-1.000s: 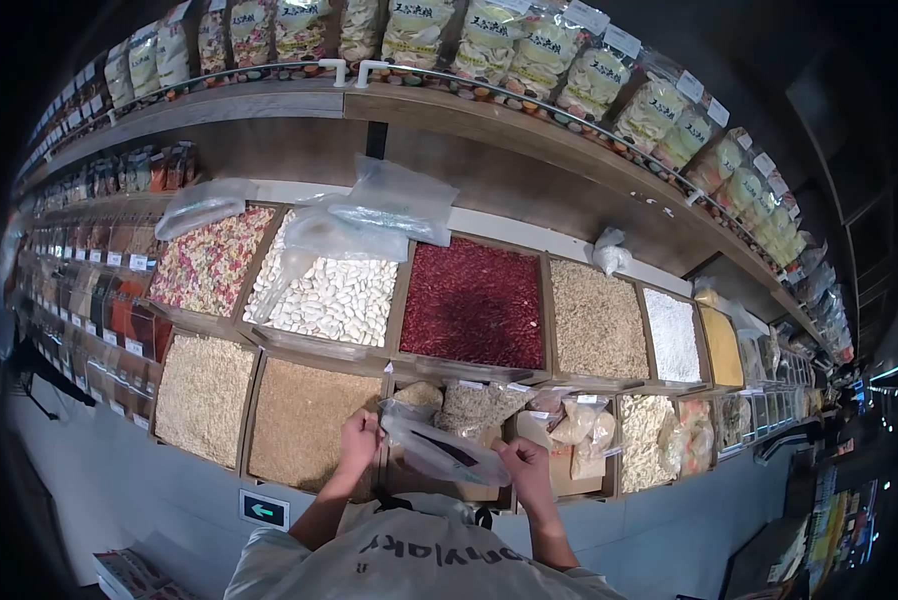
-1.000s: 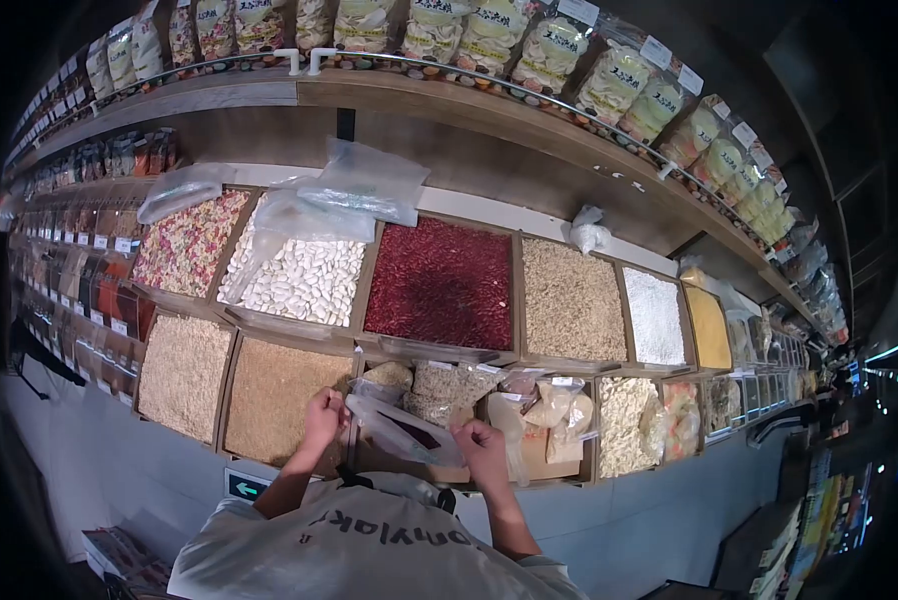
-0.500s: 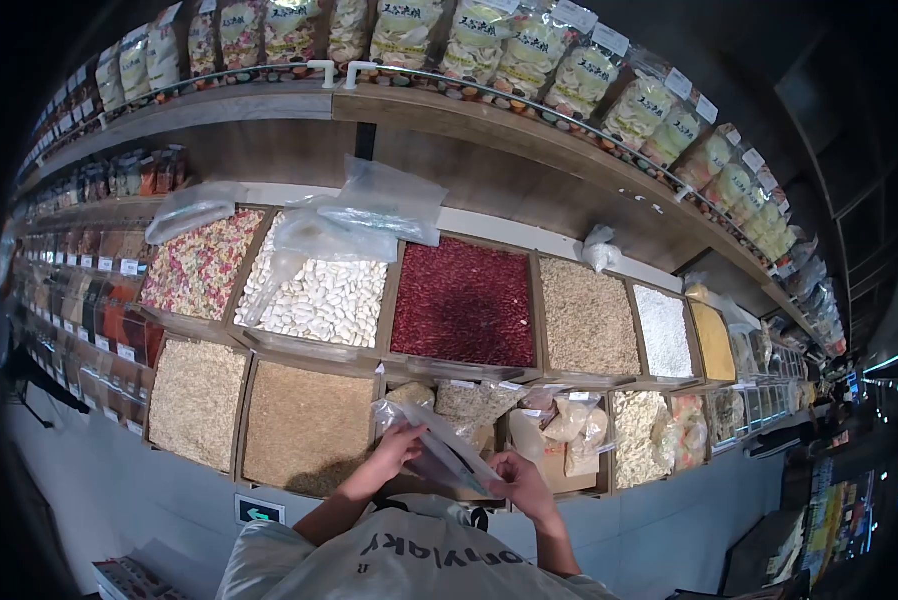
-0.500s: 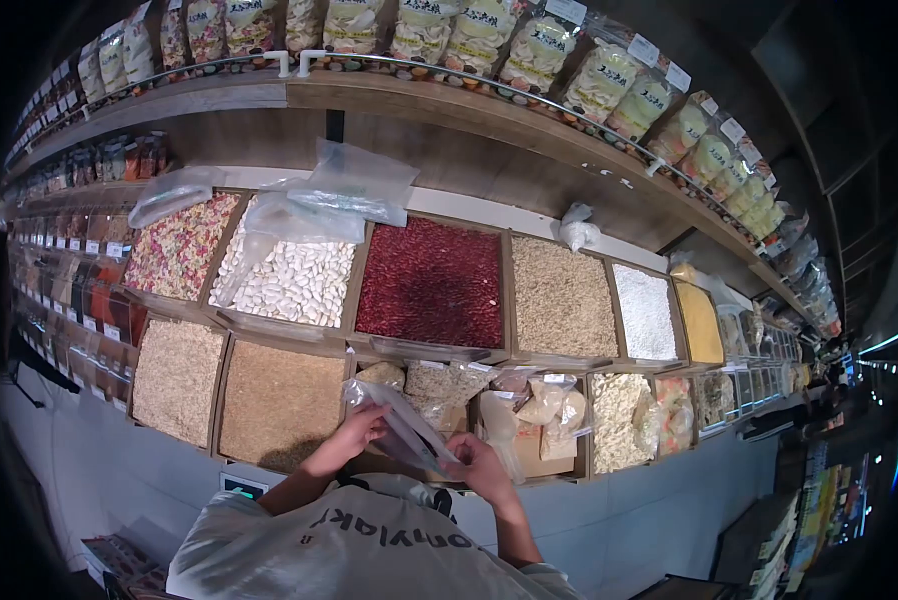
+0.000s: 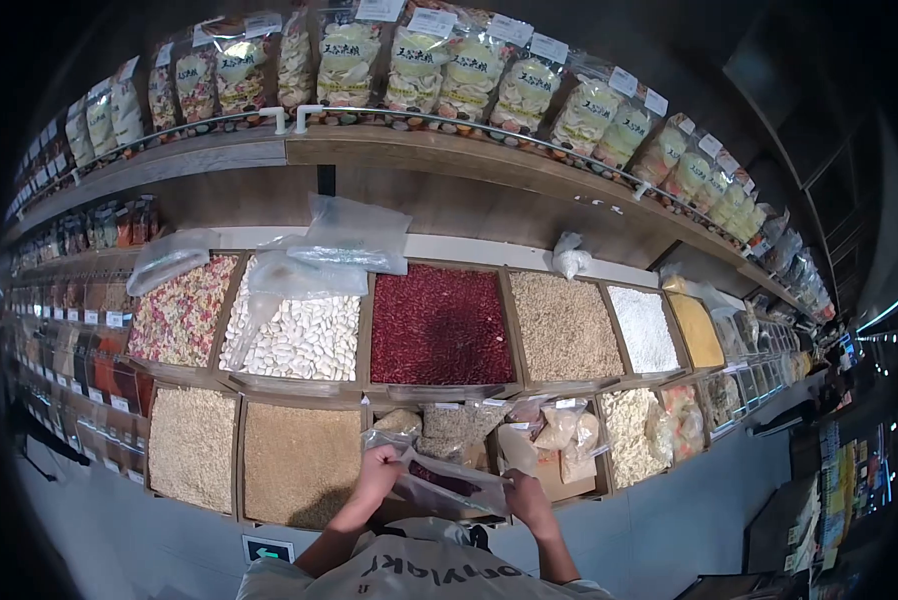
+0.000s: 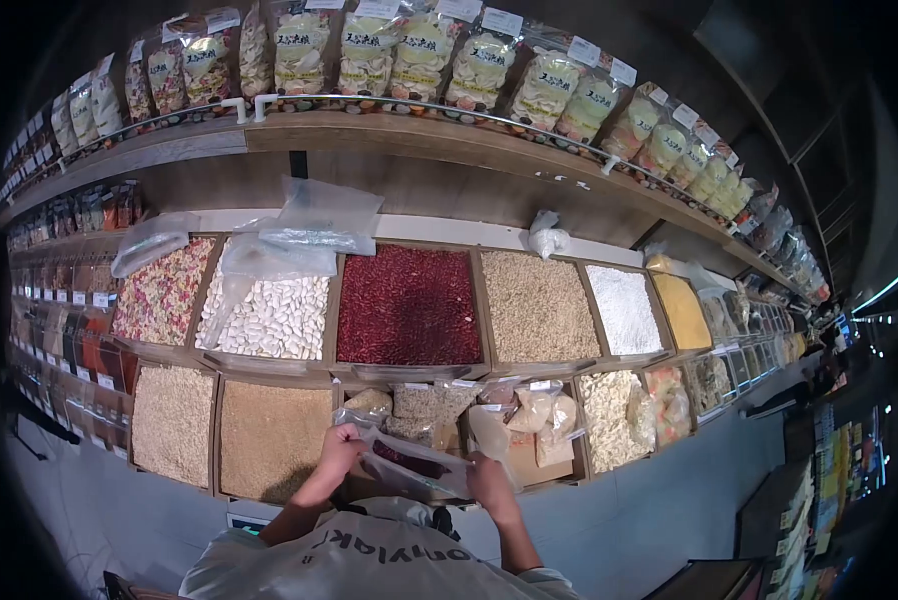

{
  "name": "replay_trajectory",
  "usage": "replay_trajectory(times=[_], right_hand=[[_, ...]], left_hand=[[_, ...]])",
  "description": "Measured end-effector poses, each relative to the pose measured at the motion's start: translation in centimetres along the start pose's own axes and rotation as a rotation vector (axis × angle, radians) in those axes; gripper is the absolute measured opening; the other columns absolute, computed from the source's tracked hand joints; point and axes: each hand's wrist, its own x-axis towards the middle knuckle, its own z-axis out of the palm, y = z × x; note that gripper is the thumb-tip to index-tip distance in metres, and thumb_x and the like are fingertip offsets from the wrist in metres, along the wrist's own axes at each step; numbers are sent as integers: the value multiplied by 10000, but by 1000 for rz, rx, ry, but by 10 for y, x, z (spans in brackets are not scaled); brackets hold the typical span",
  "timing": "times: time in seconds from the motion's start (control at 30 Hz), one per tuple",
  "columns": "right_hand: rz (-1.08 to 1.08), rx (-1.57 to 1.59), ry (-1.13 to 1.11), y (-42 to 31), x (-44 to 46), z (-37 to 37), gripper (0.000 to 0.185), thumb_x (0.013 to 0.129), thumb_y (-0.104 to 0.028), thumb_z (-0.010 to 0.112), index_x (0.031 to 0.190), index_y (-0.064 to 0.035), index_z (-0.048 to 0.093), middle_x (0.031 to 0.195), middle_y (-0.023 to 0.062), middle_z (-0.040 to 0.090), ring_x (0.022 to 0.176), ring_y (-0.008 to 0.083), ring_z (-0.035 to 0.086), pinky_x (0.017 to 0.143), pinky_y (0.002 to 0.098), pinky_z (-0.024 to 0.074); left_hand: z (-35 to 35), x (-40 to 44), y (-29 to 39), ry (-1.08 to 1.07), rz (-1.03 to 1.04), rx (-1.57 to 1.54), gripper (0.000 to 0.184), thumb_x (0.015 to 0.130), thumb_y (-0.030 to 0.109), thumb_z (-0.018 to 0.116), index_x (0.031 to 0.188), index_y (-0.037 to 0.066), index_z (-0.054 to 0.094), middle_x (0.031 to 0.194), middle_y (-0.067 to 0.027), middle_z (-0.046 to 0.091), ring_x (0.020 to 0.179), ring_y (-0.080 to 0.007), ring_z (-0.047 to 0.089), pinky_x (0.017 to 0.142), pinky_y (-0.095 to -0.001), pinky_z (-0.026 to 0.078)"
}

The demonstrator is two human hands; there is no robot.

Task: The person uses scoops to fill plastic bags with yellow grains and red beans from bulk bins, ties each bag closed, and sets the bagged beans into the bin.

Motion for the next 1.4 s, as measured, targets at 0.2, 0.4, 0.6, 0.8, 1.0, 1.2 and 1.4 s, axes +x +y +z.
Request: replay_trajectory(times=[0.2,0.4,0.6,0.8,1.0,1.2,1.4], right_hand=[[318,272,0,30,20,16,234,854,-37,492,1031,25,632,863,296,671,861,411,691,745,493,547],[247,1022,54,49,24,47,155,890,-6,477,981,22,600,881,135,650,791,236,682,704,353,575],[198,1191,-80,17,23,24,87,854,36,589,885,-45,583,796,47,621,709,126,608,629,263,492],[87,1134,-142,-14,7,-12,141,821,52,637,839,-66,561,730,11,610,652,119,594,557,270,446],[-134,221,206,-13,6,-1,88,796,15,620,857,-15,564,703,71,618,600,166,593,521,311,440],[-18,352,27,32,13,29,146,878,-87,575,963,26,610,728,70,629,550,184,566,495,322,438],[320,1247,-325,-11,4,-19,127,960,-122,569,878,-33,609,696,35,599,428,86,437,381,240,328]], left_hand=[[-23,7,-35,92,244,622,95,690,-35,590,744,43,588,649,-163,586,657,-380,594,618,-419,451],[-22,-3,-27,-243,-25,566,174,765,17,553,885,26,680,781,-125,642,770,-260,618,665,-373,449],[-18,-12,32,-385,-98,137,76,764,-5,560,832,7,592,700,8,503,693,-111,469,634,-278,379],[-23,-24,67,-478,-37,159,109,722,-22,633,799,28,575,696,23,483,683,-100,451,614,-270,375],[-23,-19,46,79,157,403,139,724,-91,565,800,13,512,673,-43,543,654,-178,536,613,-337,433],[-11,-8,-17,78,175,249,122,848,2,565,951,-32,618,754,-59,624,710,-195,577,709,-308,463],[-12,-29,65,-187,-247,-321,148,880,50,612,974,1,716,800,-3,640,688,-79,557,620,-232,407]])
